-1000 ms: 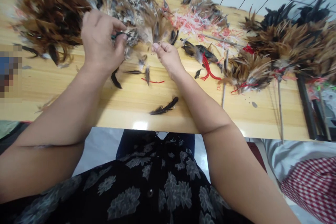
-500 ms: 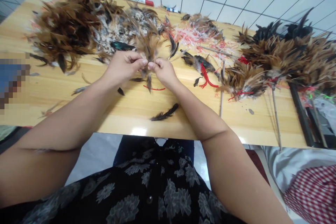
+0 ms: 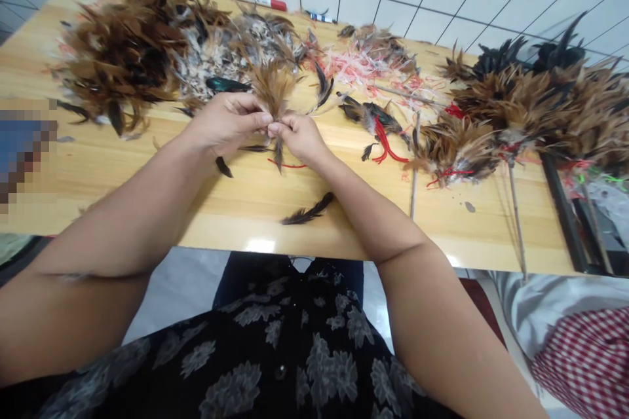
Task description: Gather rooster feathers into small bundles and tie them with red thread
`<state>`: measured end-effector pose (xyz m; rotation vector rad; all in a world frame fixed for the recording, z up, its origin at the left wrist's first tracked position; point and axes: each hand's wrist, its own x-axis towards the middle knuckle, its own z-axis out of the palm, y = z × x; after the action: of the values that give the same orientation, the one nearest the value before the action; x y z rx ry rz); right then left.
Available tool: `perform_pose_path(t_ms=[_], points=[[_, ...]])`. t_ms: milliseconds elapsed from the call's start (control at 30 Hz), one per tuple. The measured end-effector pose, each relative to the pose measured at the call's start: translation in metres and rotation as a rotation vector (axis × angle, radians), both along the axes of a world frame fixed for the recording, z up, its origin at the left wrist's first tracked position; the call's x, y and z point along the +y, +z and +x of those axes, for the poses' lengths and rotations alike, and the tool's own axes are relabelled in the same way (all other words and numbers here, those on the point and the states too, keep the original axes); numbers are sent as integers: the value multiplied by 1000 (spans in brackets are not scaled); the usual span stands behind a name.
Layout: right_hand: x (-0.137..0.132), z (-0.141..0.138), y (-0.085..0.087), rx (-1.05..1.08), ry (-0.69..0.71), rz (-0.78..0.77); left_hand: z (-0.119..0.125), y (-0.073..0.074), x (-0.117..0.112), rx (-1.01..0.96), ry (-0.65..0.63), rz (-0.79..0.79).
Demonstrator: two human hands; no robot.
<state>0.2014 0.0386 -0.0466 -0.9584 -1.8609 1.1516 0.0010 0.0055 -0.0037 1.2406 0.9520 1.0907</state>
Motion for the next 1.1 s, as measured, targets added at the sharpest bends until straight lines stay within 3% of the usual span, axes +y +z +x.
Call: perform_pose_path(t_ms=[200, 300, 533, 733, 1100], points=[[-8, -6, 8, 100, 20, -119, -9, -15, 6, 6, -90, 20], [-11, -6, 12, 160, 43, -168, -9, -21, 11, -8, -43, 51], [-14, -4, 22, 201, -22, -244, -16, -16, 21, -211, 48, -96], [-17, -8, 27, 252, -37, -297, -5, -24, 21, -294, 96, -184], [-17, -8, 26, 218, -29, -270, -2, -9, 17, -287, 107, -211]])
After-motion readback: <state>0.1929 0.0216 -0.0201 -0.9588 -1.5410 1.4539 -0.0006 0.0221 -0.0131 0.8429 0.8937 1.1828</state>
